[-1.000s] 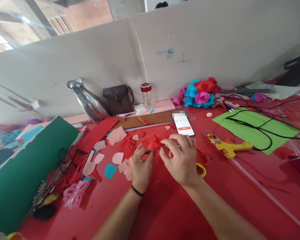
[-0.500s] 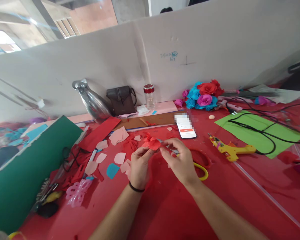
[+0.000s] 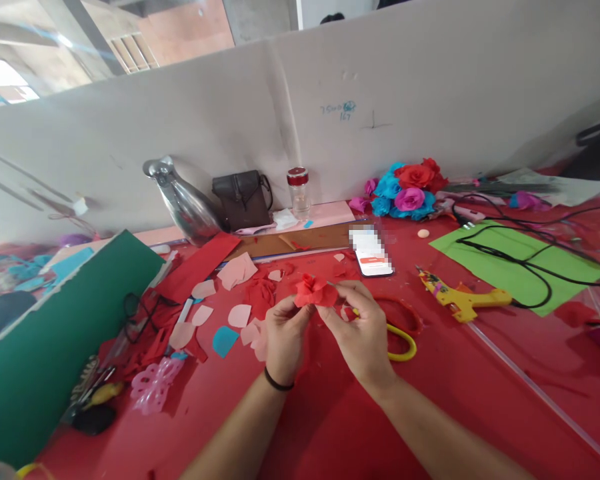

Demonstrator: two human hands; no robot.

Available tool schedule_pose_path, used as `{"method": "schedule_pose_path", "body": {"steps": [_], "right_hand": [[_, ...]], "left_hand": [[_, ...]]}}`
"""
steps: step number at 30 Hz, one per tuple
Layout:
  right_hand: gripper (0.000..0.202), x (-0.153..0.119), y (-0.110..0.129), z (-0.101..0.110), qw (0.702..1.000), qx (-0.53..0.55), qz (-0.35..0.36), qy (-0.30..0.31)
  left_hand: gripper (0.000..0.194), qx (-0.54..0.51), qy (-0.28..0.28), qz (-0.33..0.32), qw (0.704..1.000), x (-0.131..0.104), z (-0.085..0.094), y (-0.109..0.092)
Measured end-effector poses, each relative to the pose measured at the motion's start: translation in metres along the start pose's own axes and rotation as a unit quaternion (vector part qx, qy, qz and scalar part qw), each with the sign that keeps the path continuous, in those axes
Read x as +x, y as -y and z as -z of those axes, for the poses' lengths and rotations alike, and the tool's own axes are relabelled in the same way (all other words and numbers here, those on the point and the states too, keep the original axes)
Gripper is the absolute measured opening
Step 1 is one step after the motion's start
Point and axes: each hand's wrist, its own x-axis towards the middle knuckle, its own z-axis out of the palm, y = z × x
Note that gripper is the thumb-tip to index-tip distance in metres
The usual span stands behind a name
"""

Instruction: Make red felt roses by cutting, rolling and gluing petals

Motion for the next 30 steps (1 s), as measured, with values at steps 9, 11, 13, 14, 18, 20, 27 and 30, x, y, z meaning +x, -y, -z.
{"method": "schedule_pose_path", "body": {"steps": [9,11,13,14,18,20,27,30], "right_hand": [[0.007,-0.0006,-0.0006,0.0008,1.000,0.005,0.020,-0.012],[0.009,-0.0015,-0.0008,0.0010,1.000,0.008,0.026,-0.015],[0.010,-0.0022,-0.0011,0.0008,0.999,0.008,0.033,-0.018],[0.010,-0.0025,-0.0014,0.0006,0.999,0.007,0.037,-0.019],[0.010,-0.0029,-0.0016,-0.0004,0.999,0.004,0.042,-0.025],[0.010,-0.0033,-0.0016,-0.0007,0.999,0.000,0.039,-0.030],[0.011,-0.0049,-0.0025,-0.0010,0.999,0.006,0.042,-0.029],[0.010,-0.0049,-0.0021,-0.0010,0.998,0.002,0.049,-0.036]], "left_hand": [[0.017,0.009,0.009,0.003,1.000,-0.0034,-0.0042,-0.0052],[0.016,0.005,0.014,0.005,1.000,-0.0046,-0.0052,-0.0061],[0.015,-0.002,0.015,0.008,1.000,-0.0055,-0.0054,-0.0059],[0.015,-0.006,0.014,0.008,1.000,-0.0058,-0.0052,-0.0055],[0.015,0.006,0.009,0.003,1.000,-0.0070,-0.0040,-0.0040],[0.016,0.017,0.014,0.000,1.000,-0.0076,-0.0038,-0.0036],[0.018,0.000,0.028,0.019,0.999,-0.0067,-0.0045,-0.0046],[0.016,-0.002,0.040,0.026,0.999,-0.0065,-0.0048,-0.0063]]}}
